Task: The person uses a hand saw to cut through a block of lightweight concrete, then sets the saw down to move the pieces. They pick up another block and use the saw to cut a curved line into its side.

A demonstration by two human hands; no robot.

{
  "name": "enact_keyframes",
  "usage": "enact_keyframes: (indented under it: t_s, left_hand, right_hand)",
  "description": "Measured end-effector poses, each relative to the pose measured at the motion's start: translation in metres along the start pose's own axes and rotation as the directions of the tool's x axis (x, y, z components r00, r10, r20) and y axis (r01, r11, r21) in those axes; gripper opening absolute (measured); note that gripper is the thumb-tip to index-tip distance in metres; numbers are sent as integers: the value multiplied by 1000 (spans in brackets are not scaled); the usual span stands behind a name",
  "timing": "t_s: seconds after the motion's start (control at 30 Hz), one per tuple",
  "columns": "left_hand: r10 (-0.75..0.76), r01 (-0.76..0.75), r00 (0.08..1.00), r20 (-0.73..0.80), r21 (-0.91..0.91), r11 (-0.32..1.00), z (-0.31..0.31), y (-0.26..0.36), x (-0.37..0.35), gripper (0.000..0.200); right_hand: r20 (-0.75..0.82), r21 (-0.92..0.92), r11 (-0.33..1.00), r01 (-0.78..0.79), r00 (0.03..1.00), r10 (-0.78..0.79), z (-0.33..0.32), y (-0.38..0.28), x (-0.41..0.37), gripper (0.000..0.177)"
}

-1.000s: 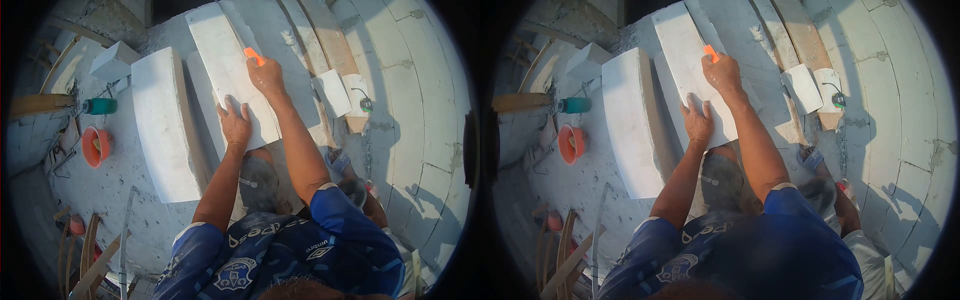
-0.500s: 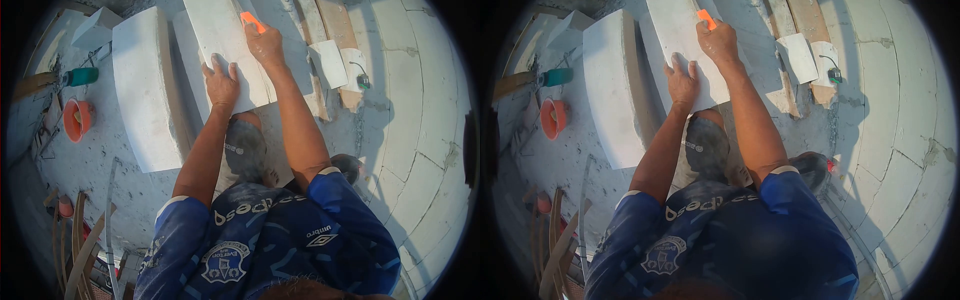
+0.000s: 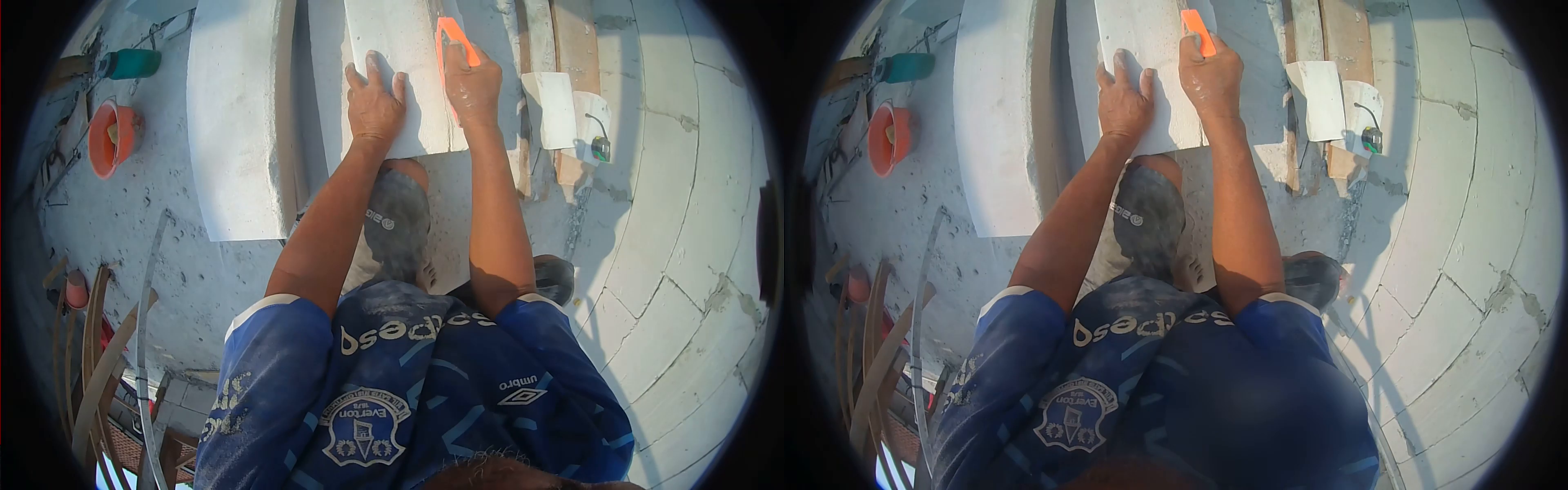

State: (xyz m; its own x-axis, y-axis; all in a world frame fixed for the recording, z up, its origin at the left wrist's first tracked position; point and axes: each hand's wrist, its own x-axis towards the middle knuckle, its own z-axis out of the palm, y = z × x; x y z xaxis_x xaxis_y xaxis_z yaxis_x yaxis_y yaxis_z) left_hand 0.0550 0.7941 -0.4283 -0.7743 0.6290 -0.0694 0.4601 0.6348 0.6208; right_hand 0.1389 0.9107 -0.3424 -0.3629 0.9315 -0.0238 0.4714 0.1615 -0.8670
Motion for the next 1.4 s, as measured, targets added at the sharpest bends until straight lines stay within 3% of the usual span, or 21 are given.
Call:
enact_keyframes:
  t_s: [0.1, 0.2, 0.3, 0.37, 0.43, 0.5, 0.57, 0.7, 0.77, 0.93, 1.0, 1.03, 1.1, 1.17, 1.27, 1.4]
  left_hand:
    - [-55, 54, 996, 64, 12, 998, -2, 1, 4, 75]
    - [-15, 15, 999, 34, 17, 1000, 4, -5, -4, 75]
    - [-10, 10, 1000, 24, 10, 1000, -1, 2, 3, 75]
    - [-13, 13, 999, 31, -3, 1000, -4, 2, 0, 78]
    - [-29, 29, 998, 48, 5, 1000, -4, 3, -3, 76]
    - [-40, 39, 997, 61, 12, 999, -2, 5, 2, 75]
    - [-23, 23, 999, 30, 29, 999, 0, 3, 1, 75]
    - [-16, 15, 999, 27, 19, 1000, 4, 0, -3, 75]
    - [-17, 17, 1000, 8, 17, 1000, 2, 1, -1, 74]
    - [-28, 28, 998, 48, 5, 1000, -4, 6, 0, 74]
    - [-48, 48, 997, 61, 4, 999, 0, 5, 0, 75]
    - [-31, 30, 999, 34, 24, 999, 3, 3, 1, 75]
    - [-19, 18, 999, 26, 53, 998, 4, -1, -3, 75]
    - [-41, 40, 998, 53, 20, 999, 0, 3, 0, 76]
    - [-34, 33, 999, 35, 23, 999, -1, 3, -2, 75]
    - [-31, 30, 998, 50, 12, 999, 1, 6, 0, 75]
  right_hand:
    - [-119, 106, 993, 61, 992, -49, -19, 14, -80, 28]
    - [-127, 130, 989, 69, 990, -52, -14, 9, -80, 29]
    - [-25, 37, 999, -38, 999, 39, 2, -3, 0, 31]
    - [10, 32, 996, -82, 997, 81, 4, -7, 6, 32]
    - [-31, 29, 1000, 9, 999, -8, -3, -5, -10, 30]
    - [-64, 92, 996, -2, 998, 8, -16, 8, -54, 29]
    - [-190, 175, 975, 138, 976, -104, -25, 12, -99, 29]
    - [-111, 152, 988, 28, 994, -11, -20, 15, -70, 31]
    - [28, 68, 993, -97, 995, 95, -14, 1, -24, 32]
    - [-15, 49, 999, -23, 1000, 23, -25, 17, -60, 31]
    - [-153, 87, 992, 87, 985, -73, -31, 22, -107, 28]
    - [-149, 90, 992, 92, 986, -78, -30, 21, -106, 28]
    - [-112, 152, 988, 15, 994, 3, -33, 16, -111, 27]
    - [-7, 109, 990, -90, 996, 91, -23, 13, -63, 27]
    - [-2, 6, 1000, -17, 1000, 17, -11, 11, -27, 27]
    - [26, 53, 995, -81, 996, 80, -33, 22, -82, 27]
